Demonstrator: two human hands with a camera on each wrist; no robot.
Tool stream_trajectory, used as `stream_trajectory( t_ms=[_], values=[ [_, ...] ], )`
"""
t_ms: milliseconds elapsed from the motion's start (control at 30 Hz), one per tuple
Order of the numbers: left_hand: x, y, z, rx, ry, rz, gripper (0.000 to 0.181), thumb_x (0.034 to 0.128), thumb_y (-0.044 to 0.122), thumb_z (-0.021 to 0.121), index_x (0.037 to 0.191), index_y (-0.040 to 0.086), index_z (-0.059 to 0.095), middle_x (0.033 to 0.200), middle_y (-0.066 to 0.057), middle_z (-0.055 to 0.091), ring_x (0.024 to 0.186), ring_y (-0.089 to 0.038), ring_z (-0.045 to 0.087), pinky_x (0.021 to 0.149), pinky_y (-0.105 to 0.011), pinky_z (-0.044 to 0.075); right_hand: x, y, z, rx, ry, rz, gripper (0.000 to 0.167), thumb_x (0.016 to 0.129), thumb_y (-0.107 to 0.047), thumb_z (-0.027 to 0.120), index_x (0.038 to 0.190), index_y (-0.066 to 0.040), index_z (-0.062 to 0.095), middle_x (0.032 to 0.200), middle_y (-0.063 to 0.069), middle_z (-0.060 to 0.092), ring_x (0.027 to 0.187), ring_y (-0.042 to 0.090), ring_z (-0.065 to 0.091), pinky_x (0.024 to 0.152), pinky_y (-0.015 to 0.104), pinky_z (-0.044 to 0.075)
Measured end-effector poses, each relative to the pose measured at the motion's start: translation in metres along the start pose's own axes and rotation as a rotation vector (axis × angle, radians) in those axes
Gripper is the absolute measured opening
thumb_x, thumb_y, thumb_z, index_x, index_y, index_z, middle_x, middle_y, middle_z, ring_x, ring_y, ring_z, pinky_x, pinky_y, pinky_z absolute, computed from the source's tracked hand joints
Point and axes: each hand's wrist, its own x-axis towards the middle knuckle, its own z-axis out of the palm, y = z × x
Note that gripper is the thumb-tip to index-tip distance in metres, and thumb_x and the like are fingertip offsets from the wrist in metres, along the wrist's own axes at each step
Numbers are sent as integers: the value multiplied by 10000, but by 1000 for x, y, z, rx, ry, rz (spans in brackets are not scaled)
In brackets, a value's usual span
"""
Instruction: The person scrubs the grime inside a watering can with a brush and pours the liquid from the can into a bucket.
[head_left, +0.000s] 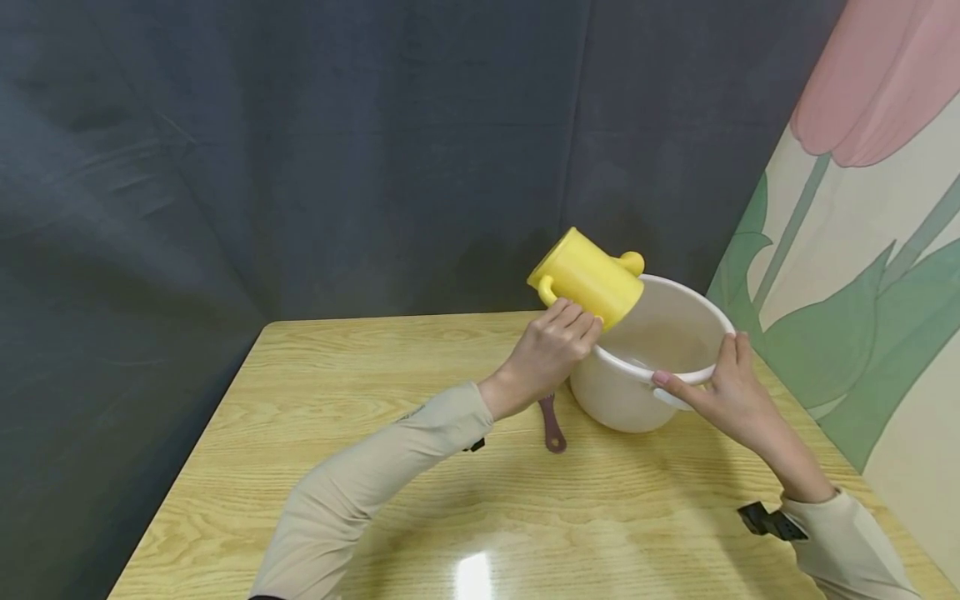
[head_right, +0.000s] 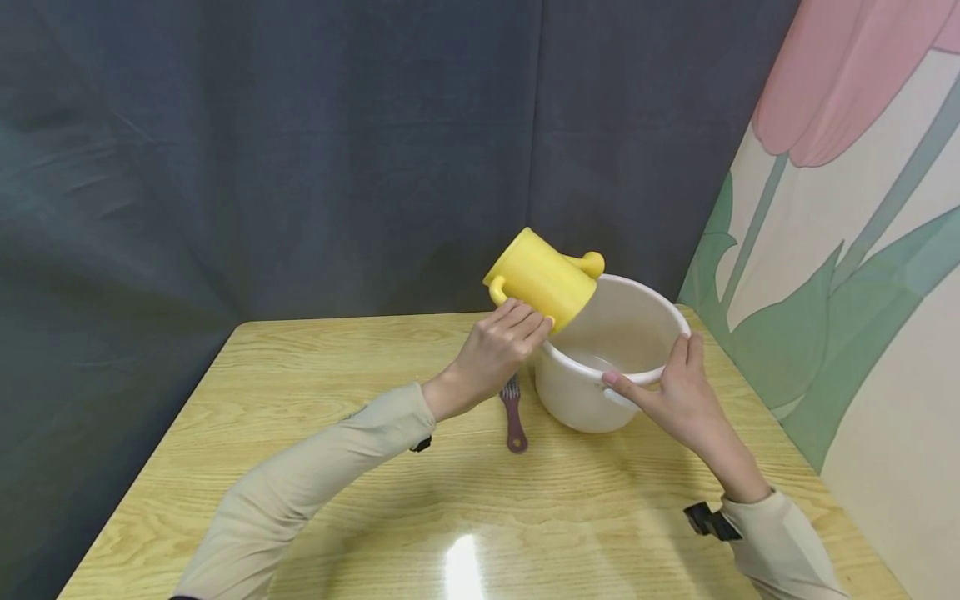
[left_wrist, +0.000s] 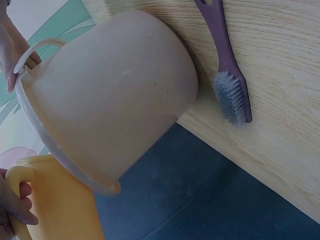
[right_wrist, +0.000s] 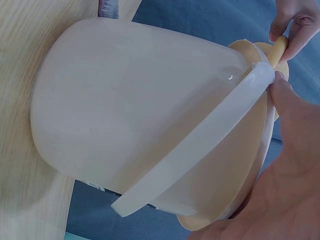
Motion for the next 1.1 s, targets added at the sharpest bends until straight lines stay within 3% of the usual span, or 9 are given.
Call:
stream_trajectory(
  t_ms=[433, 667, 1100],
  values=[
    [-1, 1, 1, 30, 33, 1, 198, 972, 13, 559, 1006, 118, 724, 913, 32, 663, 880, -123, 587, 927, -235, 466, 0, 1, 1, -10, 14, -18, 1078, 866, -421, 751, 1441, 210, 92, 1358, 416, 197, 958, 543, 454, 688, 706, 468],
    [-2, 2, 0, 9, 67, -13, 204, 985, 11, 538, 1009, 95, 722, 945, 5, 672, 911, -143, 600, 937, -257, 477, 0, 2, 2, -4, 28, -34, 1047, 862, -405, 762, 1428, 206, 129, 1269, 352, 247, 908, 471, 460, 629, 570, 487],
    [-2, 4, 1, 28, 81, -10, 213, 990, 20, 542, 1015, 102, 737, 955, 13, 684, 939, -143, 617, 938, -253, 480, 0, 3, 1, -8, 28, -32, 1052, 861, -402, 763, 1423, 215, 123, 1266, 357, 242, 904, 475, 459, 645, 578, 480]
  ],
)
